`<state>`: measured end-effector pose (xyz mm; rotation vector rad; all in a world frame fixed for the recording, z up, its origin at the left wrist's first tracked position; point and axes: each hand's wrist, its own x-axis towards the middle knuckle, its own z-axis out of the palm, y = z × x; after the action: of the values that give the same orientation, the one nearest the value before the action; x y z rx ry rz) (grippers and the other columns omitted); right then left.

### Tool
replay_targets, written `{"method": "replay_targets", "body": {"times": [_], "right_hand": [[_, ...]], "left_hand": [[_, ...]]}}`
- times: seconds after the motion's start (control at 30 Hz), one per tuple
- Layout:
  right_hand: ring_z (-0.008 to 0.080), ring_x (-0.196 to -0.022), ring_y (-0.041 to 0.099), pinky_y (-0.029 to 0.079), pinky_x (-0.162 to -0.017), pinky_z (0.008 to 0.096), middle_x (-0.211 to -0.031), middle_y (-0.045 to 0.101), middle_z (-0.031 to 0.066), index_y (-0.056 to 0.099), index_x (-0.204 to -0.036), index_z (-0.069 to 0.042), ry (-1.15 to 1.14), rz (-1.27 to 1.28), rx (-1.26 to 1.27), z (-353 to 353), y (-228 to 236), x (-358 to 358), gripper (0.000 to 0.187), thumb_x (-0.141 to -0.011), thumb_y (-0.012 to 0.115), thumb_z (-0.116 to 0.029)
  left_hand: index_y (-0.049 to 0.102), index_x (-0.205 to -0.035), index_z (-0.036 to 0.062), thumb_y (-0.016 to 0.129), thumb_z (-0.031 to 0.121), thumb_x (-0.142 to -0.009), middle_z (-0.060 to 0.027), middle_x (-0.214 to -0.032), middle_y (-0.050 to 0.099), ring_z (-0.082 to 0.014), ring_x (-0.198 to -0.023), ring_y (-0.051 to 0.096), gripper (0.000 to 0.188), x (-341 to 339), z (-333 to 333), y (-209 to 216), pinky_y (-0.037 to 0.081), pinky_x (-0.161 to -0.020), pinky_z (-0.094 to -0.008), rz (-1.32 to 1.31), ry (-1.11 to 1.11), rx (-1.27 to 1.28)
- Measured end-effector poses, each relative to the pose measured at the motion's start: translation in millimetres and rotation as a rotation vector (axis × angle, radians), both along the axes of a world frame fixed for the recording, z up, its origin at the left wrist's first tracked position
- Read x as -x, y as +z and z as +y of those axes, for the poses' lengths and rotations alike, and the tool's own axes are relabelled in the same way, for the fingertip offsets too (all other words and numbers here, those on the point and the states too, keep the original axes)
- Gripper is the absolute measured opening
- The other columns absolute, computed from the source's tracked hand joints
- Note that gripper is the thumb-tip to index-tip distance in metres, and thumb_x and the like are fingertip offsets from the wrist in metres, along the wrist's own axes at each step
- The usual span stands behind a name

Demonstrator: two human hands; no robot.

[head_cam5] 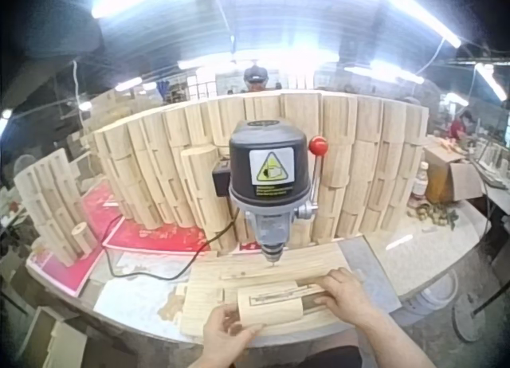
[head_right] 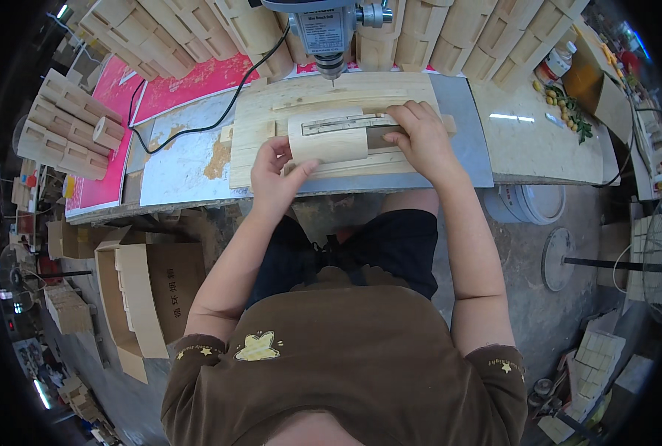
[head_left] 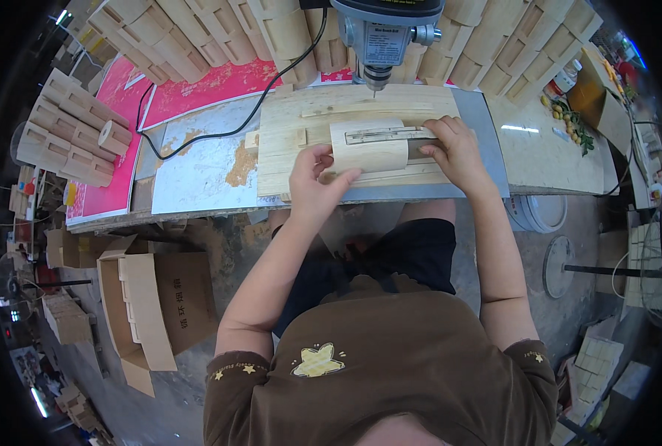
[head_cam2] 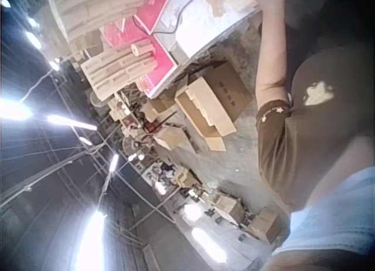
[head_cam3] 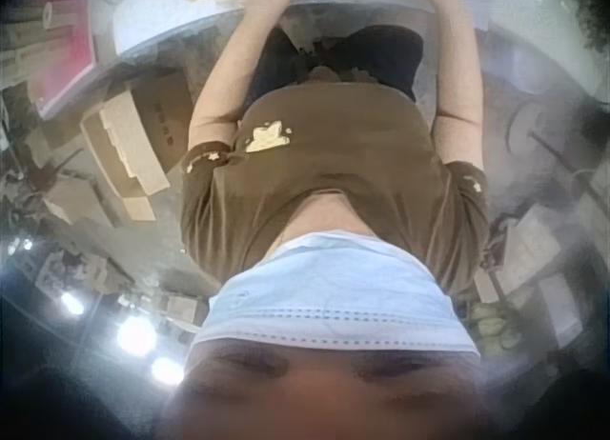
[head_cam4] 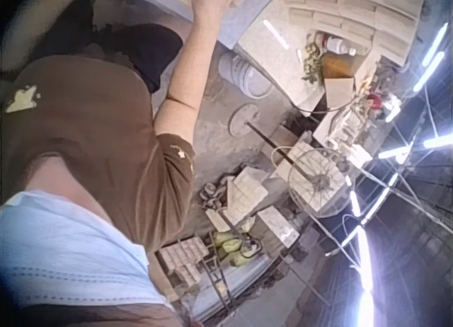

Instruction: Drilling holes into cylindrical wooden blocks using a drill press.

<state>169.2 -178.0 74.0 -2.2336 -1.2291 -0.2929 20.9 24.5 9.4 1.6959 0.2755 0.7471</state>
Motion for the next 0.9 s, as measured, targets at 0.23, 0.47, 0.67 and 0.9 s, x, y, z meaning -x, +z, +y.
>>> {"method": "replay_targets", "body": {"times": [0.23, 0.47, 0.67, 0.9], "right_hand": [[0.0322, -0.090, 0.054, 0.044, -0.079, 0.0394, -0.091, 0.059, 0.0117, 0.059, -0.100, -0.004, -0.061, 0.012, -0.031, 3.5, -4.8, -17.2, 0.035, -0.068, 0.071, -0.007], [0.0318, -0.091, 0.054, 0.043, -0.080, 0.0402, -0.091, 0.061, 0.0104, 0.062, -0.104, -0.006, -0.080, 0.020, -0.060, 28.3, -11.9, -47.2, 0.038, -0.067, 0.073, -0.009], [0.0293, -0.103, 0.054, 0.041, -0.093, 0.0369, -0.102, 0.062, 0.0096, 0.060, -0.109, -0.006, -0.109, 0.033, -0.084, 41.6, -15.6, -37.0, 0.043, -0.069, 0.073, -0.008], [0.0170, -0.104, 0.054, 0.042, -0.090, 0.0327, -0.107, 0.060, 0.0084, 0.056, -0.112, 0.000, -0.008, 0.079, -0.777, 37.0, 73.4, -84.6, 0.037, -0.081, 0.067, -0.017]], "left_hand": [[0.052, -0.119, 0.0056, 0.082, 0.017, -0.059, -0.0101, -0.103, 0.055, -0.0287, -0.094, 0.052, 0.068, -13.1, 5.0, -11.9, 0.042, -0.085, -0.0412, 0.065, 0.045, -0.538], [0.056, -0.119, 0.0101, 0.082, 0.033, -0.056, -0.0052, -0.095, 0.055, -0.0253, -0.098, 0.047, 0.072, -41.1, 24.7, -8.5, 0.026, -0.090, -0.0428, 0.262, 0.167, -0.716], [0.059, -0.118, 0.0139, 0.082, 0.030, -0.056, -0.0014, -0.086, 0.056, -0.0225, -0.092, 0.049, 0.068, -37.0, 47.2, -10.6, 0.028, -0.085, -0.0400, 0.289, 0.144, -0.706], [0.059, -0.119, 0.0164, 0.081, 0.028, -0.059, 0.0004, -0.080, 0.055, -0.0208, -0.086, 0.051, 0.064, -35.7, 54.7, -11.6, 0.030, -0.080, -0.0379, 0.289, 0.086, -0.693]]}}
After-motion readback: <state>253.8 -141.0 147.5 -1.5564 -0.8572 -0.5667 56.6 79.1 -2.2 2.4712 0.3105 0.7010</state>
